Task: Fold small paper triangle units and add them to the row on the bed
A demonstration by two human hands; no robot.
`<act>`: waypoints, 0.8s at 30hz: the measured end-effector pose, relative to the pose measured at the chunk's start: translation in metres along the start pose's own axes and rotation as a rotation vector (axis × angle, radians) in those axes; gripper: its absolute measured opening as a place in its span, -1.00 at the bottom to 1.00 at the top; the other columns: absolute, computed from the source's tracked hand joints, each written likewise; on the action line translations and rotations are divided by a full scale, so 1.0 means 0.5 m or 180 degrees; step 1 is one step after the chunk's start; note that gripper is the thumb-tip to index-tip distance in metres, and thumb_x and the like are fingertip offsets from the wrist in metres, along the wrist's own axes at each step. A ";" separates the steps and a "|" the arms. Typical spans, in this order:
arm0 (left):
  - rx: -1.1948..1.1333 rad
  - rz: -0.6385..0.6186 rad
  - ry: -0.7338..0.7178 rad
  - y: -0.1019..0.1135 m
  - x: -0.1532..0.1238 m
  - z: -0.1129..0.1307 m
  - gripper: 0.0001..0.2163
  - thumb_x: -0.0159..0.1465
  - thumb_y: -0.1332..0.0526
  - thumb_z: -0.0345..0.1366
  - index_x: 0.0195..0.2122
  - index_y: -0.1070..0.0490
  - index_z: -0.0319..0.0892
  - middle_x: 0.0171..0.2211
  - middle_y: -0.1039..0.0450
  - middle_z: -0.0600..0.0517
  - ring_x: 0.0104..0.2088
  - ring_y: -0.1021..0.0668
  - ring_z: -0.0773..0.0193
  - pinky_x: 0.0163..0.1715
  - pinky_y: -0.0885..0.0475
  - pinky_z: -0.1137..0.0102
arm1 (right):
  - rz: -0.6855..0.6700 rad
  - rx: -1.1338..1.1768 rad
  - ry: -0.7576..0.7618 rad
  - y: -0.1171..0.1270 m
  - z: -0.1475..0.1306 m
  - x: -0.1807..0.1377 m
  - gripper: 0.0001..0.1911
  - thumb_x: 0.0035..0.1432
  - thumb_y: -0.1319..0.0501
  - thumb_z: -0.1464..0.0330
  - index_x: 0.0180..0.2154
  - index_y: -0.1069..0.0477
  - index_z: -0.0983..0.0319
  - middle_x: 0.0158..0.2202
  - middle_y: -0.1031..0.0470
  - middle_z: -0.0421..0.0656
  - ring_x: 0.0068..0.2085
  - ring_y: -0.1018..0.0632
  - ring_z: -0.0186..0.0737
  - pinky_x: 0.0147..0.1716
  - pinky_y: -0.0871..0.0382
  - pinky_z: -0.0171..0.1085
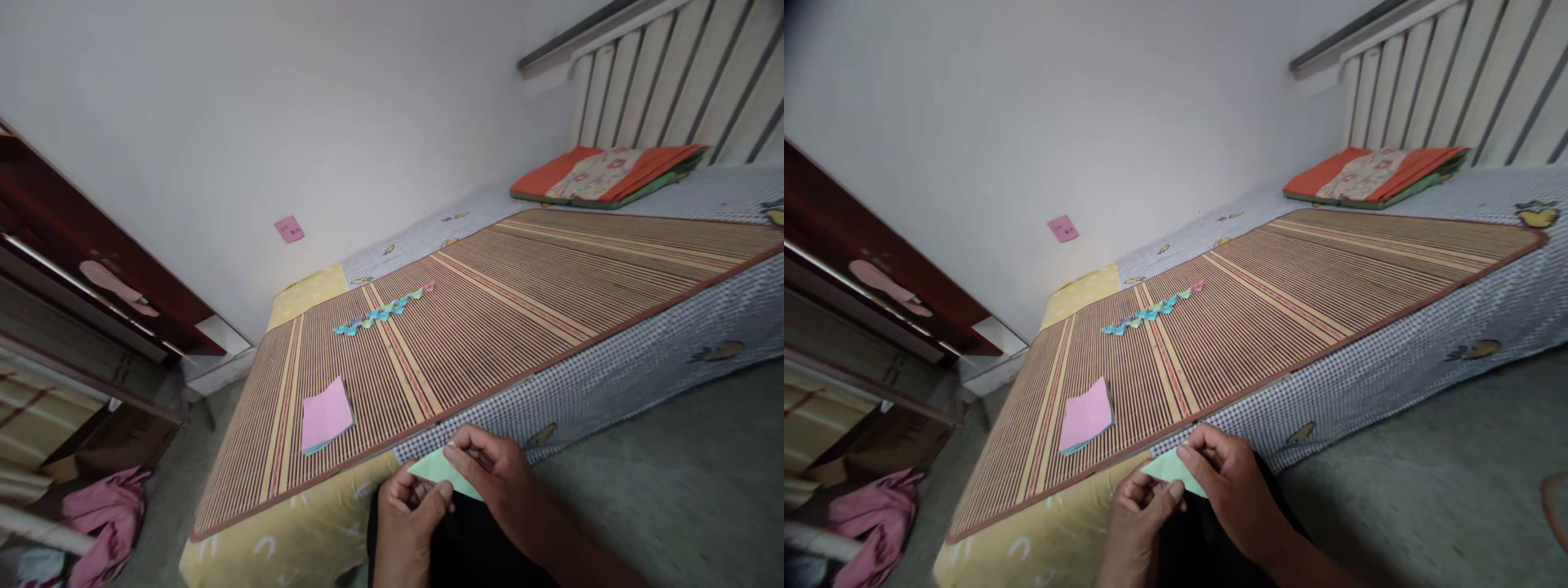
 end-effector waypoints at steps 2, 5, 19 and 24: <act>-0.0020 0.0067 -0.0036 0.001 -0.002 -0.001 -0.68 -0.12 -0.54 -0.11 -0.53 -0.53 -0.23 -0.63 -0.42 0.08 -0.56 -0.38 0.36 -0.46 -0.26 0.45 | 0.0014 0.0073 -0.0050 0.000 0.007 0.002 -0.66 0.22 -0.22 0.11 -0.46 -0.31 0.20 -0.53 -0.31 -0.27 -0.46 -0.38 -0.27 -0.48 -0.30 -0.32; 0.0096 0.0120 -0.0075 0.002 -0.002 -0.001 -0.66 -0.11 -0.53 -0.10 -0.57 -0.48 -0.23 -0.64 -0.40 0.08 -0.56 -0.35 0.36 -0.47 -0.25 0.44 | 0.0064 0.0116 -0.0078 0.003 0.016 0.005 -0.64 0.22 -0.23 0.10 -0.47 -0.30 0.21 -0.54 -0.27 -0.28 -0.47 -0.34 -0.29 -0.47 -0.27 -0.32; 0.0280 -0.0188 -0.0218 0.011 0.003 0.035 -0.64 0.23 -0.30 0.00 -0.51 -0.43 -0.20 -0.55 -0.33 0.10 -0.47 -0.32 0.33 -0.40 -0.25 0.45 | -0.0372 0.0080 -0.0135 0.006 0.005 0.015 -0.66 0.25 -0.21 0.11 -0.44 -0.31 0.21 -0.56 -0.24 -0.31 -0.51 -0.27 -0.32 -0.52 -0.12 -0.33; 0.0522 -0.0642 -0.0075 0.000 0.014 0.018 -0.65 0.00 -0.48 -0.06 -0.56 -0.42 -0.21 -0.62 -0.27 0.15 -0.55 -0.24 0.39 -0.50 -0.12 0.46 | -0.0688 -0.0439 -0.0161 0.001 0.013 0.019 -0.71 0.18 -0.24 0.20 -0.48 -0.32 0.24 -0.56 -0.17 -0.32 -0.48 -0.23 -0.33 -0.49 -0.08 -0.32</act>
Point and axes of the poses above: each hand's wrist, its own x-axis towards the middle knuckle, its own y-axis out of the back of the hand, z = x × y, the point moved 6 cm from there along x, towards the middle knuckle
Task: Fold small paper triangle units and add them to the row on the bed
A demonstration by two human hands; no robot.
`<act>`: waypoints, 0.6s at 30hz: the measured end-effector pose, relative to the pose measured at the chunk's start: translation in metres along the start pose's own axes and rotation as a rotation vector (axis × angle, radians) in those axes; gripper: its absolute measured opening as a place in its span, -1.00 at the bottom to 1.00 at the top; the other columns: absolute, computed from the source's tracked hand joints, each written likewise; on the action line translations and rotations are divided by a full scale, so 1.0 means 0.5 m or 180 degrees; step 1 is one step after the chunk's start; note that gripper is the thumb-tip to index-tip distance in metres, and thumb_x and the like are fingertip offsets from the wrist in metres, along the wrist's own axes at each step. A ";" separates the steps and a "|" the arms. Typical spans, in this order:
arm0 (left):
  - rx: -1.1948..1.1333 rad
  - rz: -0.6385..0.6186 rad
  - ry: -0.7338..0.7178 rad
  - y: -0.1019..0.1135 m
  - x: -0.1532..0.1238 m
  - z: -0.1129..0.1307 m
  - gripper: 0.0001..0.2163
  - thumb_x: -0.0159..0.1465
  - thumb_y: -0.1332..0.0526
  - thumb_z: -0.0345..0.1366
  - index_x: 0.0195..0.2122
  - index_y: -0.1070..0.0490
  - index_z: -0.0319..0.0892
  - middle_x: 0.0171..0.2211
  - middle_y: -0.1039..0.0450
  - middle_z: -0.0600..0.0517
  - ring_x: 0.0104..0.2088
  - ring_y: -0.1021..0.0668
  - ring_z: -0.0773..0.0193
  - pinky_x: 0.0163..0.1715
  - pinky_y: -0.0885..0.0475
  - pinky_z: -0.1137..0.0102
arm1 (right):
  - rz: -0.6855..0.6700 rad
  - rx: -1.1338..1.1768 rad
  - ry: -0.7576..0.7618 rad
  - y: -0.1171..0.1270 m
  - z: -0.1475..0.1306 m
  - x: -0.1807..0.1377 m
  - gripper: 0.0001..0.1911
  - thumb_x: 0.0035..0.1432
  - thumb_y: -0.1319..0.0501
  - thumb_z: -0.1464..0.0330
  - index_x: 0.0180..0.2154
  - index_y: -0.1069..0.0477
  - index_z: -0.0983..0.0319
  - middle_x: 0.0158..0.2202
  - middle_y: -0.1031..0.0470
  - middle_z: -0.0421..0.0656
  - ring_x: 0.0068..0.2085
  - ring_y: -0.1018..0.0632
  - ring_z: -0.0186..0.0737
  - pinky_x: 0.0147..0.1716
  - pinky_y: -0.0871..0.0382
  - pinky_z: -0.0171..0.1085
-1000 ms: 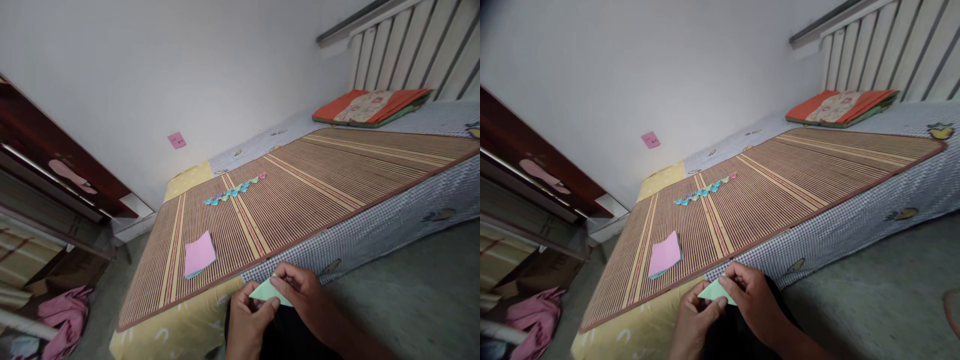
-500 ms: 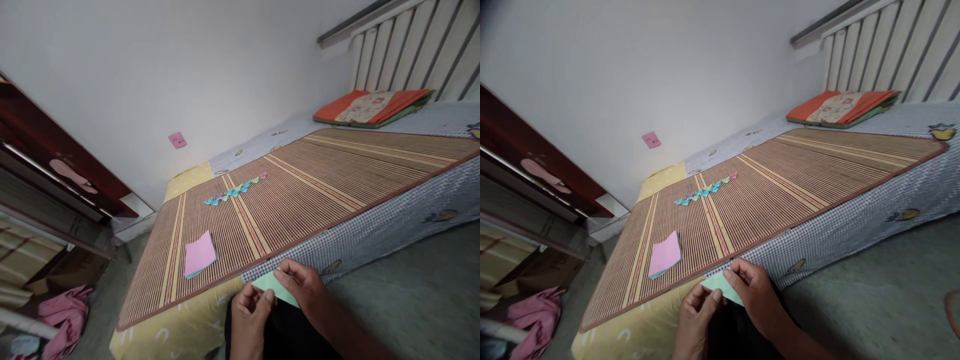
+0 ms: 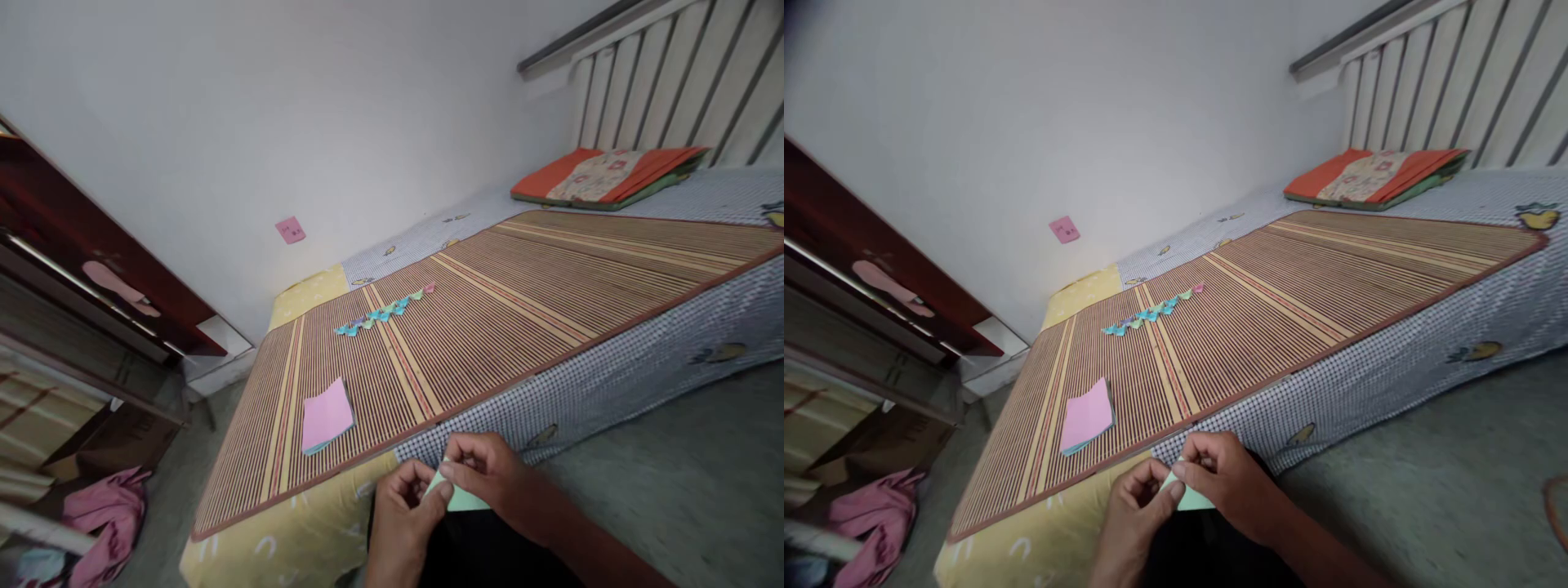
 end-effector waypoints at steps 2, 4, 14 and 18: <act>-0.0060 0.0078 -0.0015 0.003 0.002 -0.007 -0.65 -0.04 -0.51 -0.09 -0.59 -0.42 -0.22 -0.65 -0.24 0.17 -0.57 -0.20 0.41 -0.52 -0.07 0.46 | -0.0014 -0.0089 0.0014 0.000 -0.005 0.000 -0.73 0.18 -0.23 0.22 -0.47 -0.33 0.25 -0.54 -0.21 -0.30 -0.45 -0.25 -0.32 -0.46 -0.11 -0.32; -0.0151 0.0244 -0.0032 0.009 0.002 -0.013 -0.65 -0.04 -0.50 -0.09 -0.59 -0.42 -0.23 -0.65 -0.26 0.16 -0.57 -0.22 0.41 -0.52 -0.08 0.47 | -0.0044 -0.0104 -0.0025 0.001 -0.011 -0.001 -0.75 0.18 -0.22 0.23 -0.44 -0.35 0.25 -0.53 -0.23 -0.30 -0.45 -0.26 -0.32 -0.46 -0.13 -0.32; -0.0578 0.0353 0.0168 0.012 0.000 -0.002 -0.71 0.06 -0.46 -0.12 -0.46 -0.44 -0.20 -0.54 -0.42 0.10 -0.51 -0.37 0.37 -0.43 -0.27 0.47 | -0.0230 -0.0474 -0.0242 -0.007 -0.017 -0.013 -0.78 0.15 -0.15 0.28 -0.50 -0.24 0.21 -0.57 -0.12 -0.33 -0.49 -0.22 -0.33 -0.50 -0.07 -0.32; -0.0653 0.0241 0.0252 0.006 0.000 0.012 -0.69 0.06 -0.46 -0.13 -0.49 -0.39 -0.20 -0.58 -0.33 0.15 -0.56 -0.26 0.43 -0.50 -0.19 0.49 | -0.0267 -0.0579 -0.0222 -0.007 -0.026 -0.013 -0.79 0.09 -0.16 0.33 -0.53 -0.18 0.19 -0.57 -0.07 -0.34 -0.50 -0.17 -0.35 -0.53 -0.03 -0.32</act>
Point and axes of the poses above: each hand's wrist, its own x-axis towards the middle knuckle, its own y-axis out of the back of the hand, z = x × y, the point moved 6 cm from there along x, towards the middle knuckle
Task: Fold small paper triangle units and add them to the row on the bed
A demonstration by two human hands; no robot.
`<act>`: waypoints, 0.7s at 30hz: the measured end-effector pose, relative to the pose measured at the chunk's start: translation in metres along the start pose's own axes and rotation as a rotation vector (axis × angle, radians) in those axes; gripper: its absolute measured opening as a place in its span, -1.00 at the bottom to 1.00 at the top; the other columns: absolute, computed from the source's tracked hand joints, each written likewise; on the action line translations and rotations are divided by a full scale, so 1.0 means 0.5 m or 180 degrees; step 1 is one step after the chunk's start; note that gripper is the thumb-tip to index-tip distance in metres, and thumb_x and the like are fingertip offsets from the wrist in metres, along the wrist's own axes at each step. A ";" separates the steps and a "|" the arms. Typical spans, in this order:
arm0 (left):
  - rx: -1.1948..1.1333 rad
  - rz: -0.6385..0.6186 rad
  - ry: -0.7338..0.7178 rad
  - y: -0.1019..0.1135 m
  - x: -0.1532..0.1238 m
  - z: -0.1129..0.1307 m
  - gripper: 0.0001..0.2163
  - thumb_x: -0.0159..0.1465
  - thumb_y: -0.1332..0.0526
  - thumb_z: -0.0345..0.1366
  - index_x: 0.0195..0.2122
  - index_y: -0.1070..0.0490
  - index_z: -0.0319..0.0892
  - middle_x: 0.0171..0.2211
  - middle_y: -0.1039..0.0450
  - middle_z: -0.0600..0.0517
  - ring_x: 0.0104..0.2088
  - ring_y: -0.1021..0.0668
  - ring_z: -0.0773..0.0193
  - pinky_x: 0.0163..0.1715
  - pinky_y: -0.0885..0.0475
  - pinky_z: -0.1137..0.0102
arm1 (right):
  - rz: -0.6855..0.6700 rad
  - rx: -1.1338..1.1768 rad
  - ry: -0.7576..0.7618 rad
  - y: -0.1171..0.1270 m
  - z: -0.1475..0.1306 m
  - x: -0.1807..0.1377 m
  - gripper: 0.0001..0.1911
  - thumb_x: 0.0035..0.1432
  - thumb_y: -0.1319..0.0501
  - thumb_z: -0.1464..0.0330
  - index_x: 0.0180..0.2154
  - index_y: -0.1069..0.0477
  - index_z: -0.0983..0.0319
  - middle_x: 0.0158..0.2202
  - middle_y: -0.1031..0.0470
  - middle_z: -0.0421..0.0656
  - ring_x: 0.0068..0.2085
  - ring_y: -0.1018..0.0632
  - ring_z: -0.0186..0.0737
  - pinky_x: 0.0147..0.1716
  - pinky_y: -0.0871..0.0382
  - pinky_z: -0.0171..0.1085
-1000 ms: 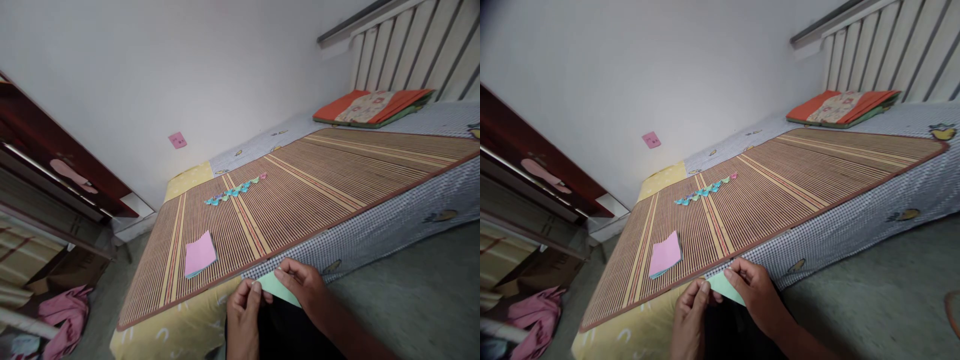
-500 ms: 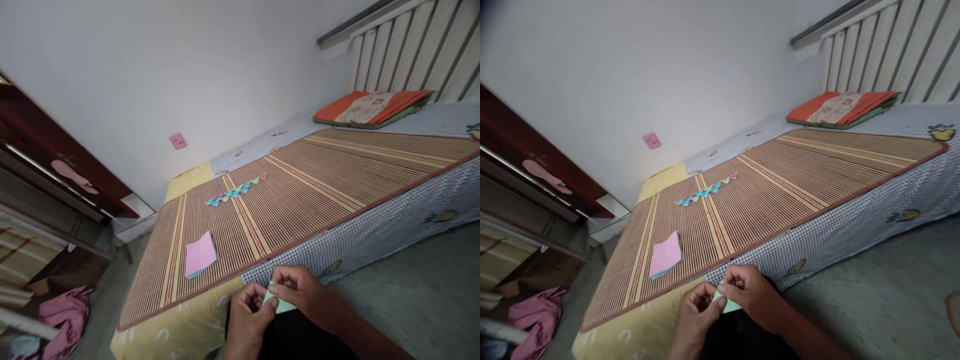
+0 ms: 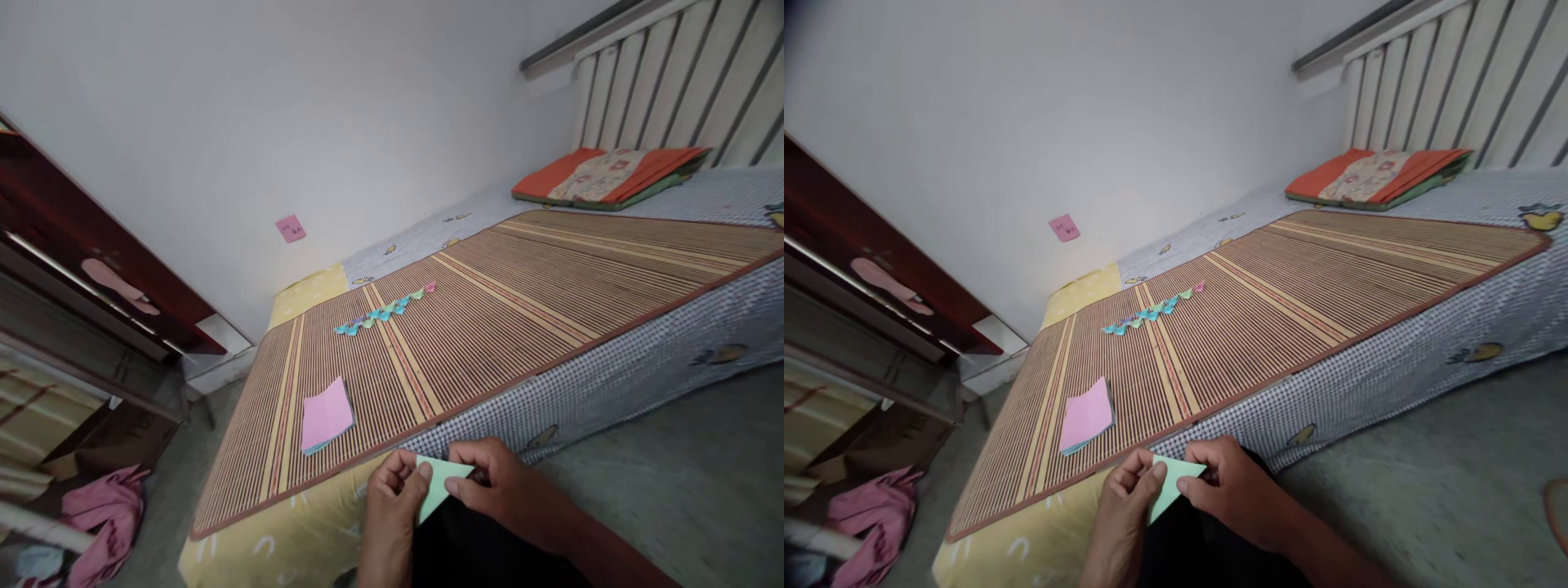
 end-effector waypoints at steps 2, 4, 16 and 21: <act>0.0046 -0.0011 -0.0023 0.000 -0.003 0.004 -0.68 0.08 -0.46 -0.12 -0.48 -0.37 -0.20 -0.58 -0.31 0.16 -0.56 -0.25 0.43 -0.51 -0.18 0.49 | 0.0061 -0.0031 0.0025 0.004 -0.001 0.000 -0.78 0.10 -0.16 0.32 -0.53 -0.18 0.19 -0.57 -0.06 -0.34 -0.50 -0.17 -0.34 -0.53 -0.04 -0.32; 0.0105 0.0014 -0.0075 0.002 -0.006 0.006 -0.69 0.09 -0.45 -0.12 -0.47 -0.37 -0.20 -0.57 -0.31 0.16 -0.54 -0.27 0.41 -0.50 -0.19 0.48 | 0.0101 -0.0037 0.0065 0.009 0.001 0.001 -0.76 0.13 -0.15 0.29 -0.53 -0.19 0.19 -0.58 -0.06 -0.34 -0.50 -0.17 -0.34 -0.53 -0.03 -0.32; -0.0279 0.0227 -0.0064 0.017 -0.009 -0.010 -0.71 0.10 -0.45 -0.17 -0.50 -0.38 -0.19 -0.57 -0.33 0.13 -0.51 -0.31 0.39 -0.44 -0.24 0.46 | 0.0654 0.0086 0.0250 0.093 0.015 0.004 -0.74 0.26 -0.15 0.28 -0.47 -0.37 0.22 -0.53 -0.36 -0.26 -0.46 -0.38 -0.29 -0.43 -0.24 -0.31; -0.0507 0.0393 0.0043 0.010 -0.008 -0.036 -0.71 0.08 -0.47 -0.15 -0.50 -0.40 -0.19 -0.59 -0.37 0.12 -0.52 -0.35 0.38 -0.45 -0.24 0.47 | 0.0453 0.0453 0.0100 0.055 0.032 0.013 -0.79 0.19 -0.25 0.24 -0.40 -0.42 0.23 -0.52 -0.38 -0.27 -0.45 -0.41 -0.28 -0.43 -0.26 -0.32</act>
Point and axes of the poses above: each hand's wrist, its own x-axis towards the middle knuckle, its own y-axis out of the back of the hand, z = x × y, the point moved 6 cm from there along x, towards the middle knuckle
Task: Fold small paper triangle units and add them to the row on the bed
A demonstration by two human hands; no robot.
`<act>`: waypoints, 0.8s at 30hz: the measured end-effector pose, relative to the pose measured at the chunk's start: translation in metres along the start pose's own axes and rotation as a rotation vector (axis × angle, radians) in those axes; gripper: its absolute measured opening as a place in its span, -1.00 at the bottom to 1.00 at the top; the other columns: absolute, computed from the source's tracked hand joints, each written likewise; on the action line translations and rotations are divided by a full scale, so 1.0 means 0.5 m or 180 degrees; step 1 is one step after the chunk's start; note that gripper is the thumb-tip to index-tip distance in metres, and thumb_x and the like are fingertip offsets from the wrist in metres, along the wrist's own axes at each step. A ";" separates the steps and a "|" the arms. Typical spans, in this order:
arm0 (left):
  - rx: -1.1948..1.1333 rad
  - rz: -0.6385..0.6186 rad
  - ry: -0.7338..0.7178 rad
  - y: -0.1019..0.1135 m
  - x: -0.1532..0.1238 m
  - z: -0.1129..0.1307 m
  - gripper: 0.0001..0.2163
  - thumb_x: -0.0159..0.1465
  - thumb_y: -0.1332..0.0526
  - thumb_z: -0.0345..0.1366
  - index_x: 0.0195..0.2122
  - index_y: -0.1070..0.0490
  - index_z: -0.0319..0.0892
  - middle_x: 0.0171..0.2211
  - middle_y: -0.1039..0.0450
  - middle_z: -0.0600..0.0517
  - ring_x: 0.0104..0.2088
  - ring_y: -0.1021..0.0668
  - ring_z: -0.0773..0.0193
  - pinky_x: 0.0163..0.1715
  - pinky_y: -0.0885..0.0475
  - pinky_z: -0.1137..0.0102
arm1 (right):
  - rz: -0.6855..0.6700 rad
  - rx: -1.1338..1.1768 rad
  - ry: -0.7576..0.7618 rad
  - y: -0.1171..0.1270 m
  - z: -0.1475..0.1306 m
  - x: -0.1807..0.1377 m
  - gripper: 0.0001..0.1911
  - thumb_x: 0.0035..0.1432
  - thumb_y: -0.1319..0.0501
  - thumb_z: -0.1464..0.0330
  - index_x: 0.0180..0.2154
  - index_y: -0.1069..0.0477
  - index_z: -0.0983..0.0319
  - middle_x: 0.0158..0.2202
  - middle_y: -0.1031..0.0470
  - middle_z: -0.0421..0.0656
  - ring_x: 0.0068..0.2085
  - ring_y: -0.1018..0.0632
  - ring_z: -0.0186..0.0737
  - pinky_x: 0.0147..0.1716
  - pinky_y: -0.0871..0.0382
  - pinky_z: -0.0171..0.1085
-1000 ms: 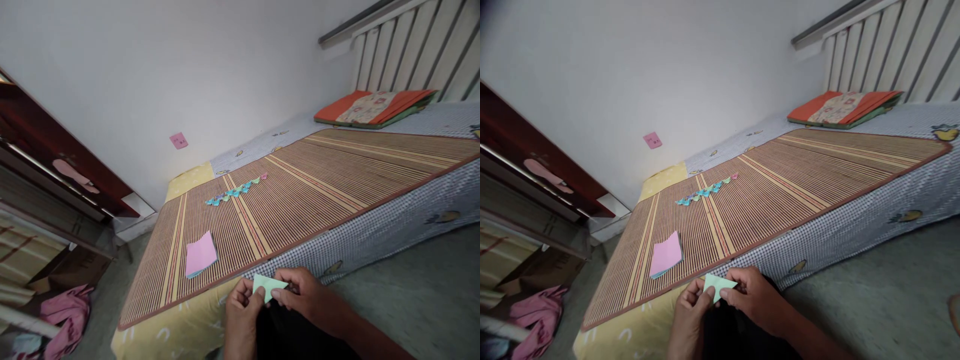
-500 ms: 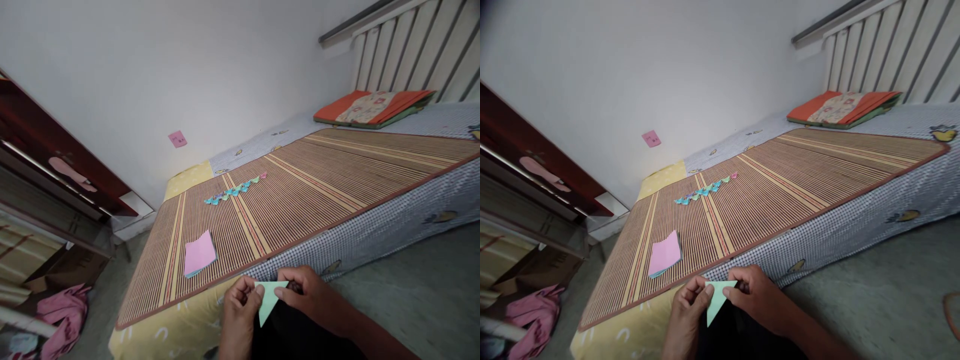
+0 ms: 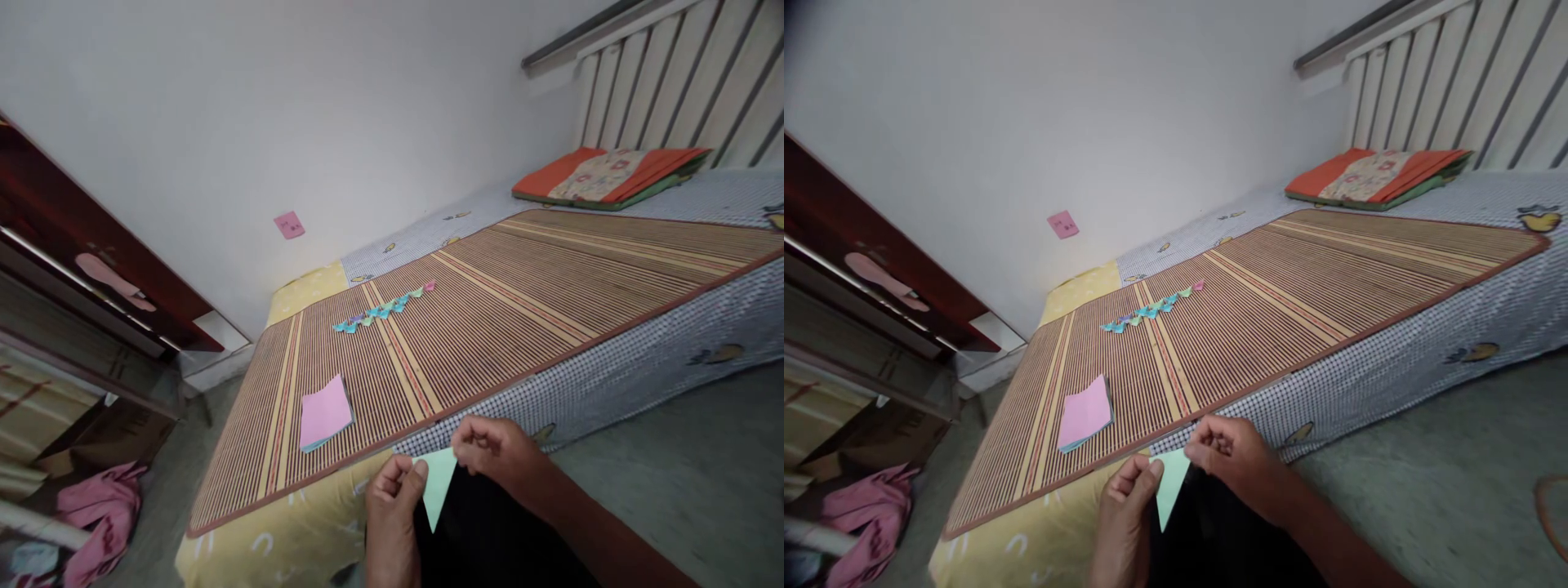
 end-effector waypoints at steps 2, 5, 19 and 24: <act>0.0053 -0.0032 -0.0006 -0.004 -0.001 -0.006 -0.71 0.10 -0.45 -0.13 -0.50 -0.42 -0.20 -0.60 -0.37 0.12 -0.52 -0.34 0.39 -0.46 -0.22 0.48 | -0.0102 0.0060 -0.0051 -0.023 0.010 -0.001 -0.76 0.17 -0.27 0.22 -0.44 -0.39 0.22 -0.57 -0.36 -0.28 -0.49 -0.39 -0.30 -0.46 -0.23 -0.33; 0.0232 -0.0093 -0.0059 -0.006 -0.003 -0.007 -0.67 0.12 -0.42 -0.07 -0.52 -0.40 -0.19 -0.61 -0.32 0.13 -0.54 -0.29 0.40 -0.49 -0.18 0.47 | -0.0049 0.0128 -0.0037 -0.036 0.017 0.000 -0.69 0.19 -0.26 0.19 -0.49 -0.33 0.22 -0.61 -0.32 -0.30 -0.52 -0.36 -0.31 -0.48 -0.21 -0.32; 0.0187 0.0034 -0.0258 0.013 0.007 -0.015 -0.73 0.17 -0.39 -0.12 -0.49 -0.44 -0.20 -0.59 -0.30 0.14 -0.52 -0.27 0.39 -0.46 -0.20 0.47 | -0.0159 0.0039 -0.0102 -0.061 0.015 -0.017 -0.70 0.19 -0.20 0.27 -0.51 -0.17 0.19 -0.60 -0.13 -0.36 -0.52 -0.22 -0.36 -0.52 -0.10 -0.35; -0.0520 -0.0014 -0.0161 0.008 0.007 -0.011 -0.76 0.15 -0.41 -0.18 -0.51 -0.47 -0.20 -0.60 -0.28 0.14 -0.53 -0.28 0.39 -0.48 -0.21 0.48 | -0.0379 -0.0292 0.0125 -0.075 0.009 -0.021 -0.76 0.18 -0.18 0.35 -0.51 -0.21 0.20 -0.58 -0.08 -0.35 -0.50 -0.17 -0.36 -0.50 -0.03 -0.33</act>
Point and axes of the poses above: each hand's wrist, its own x-axis towards the middle knuckle, its own y-axis out of the back of the hand, z = x × y, the point moved 6 cm from there along x, towards the middle knuckle
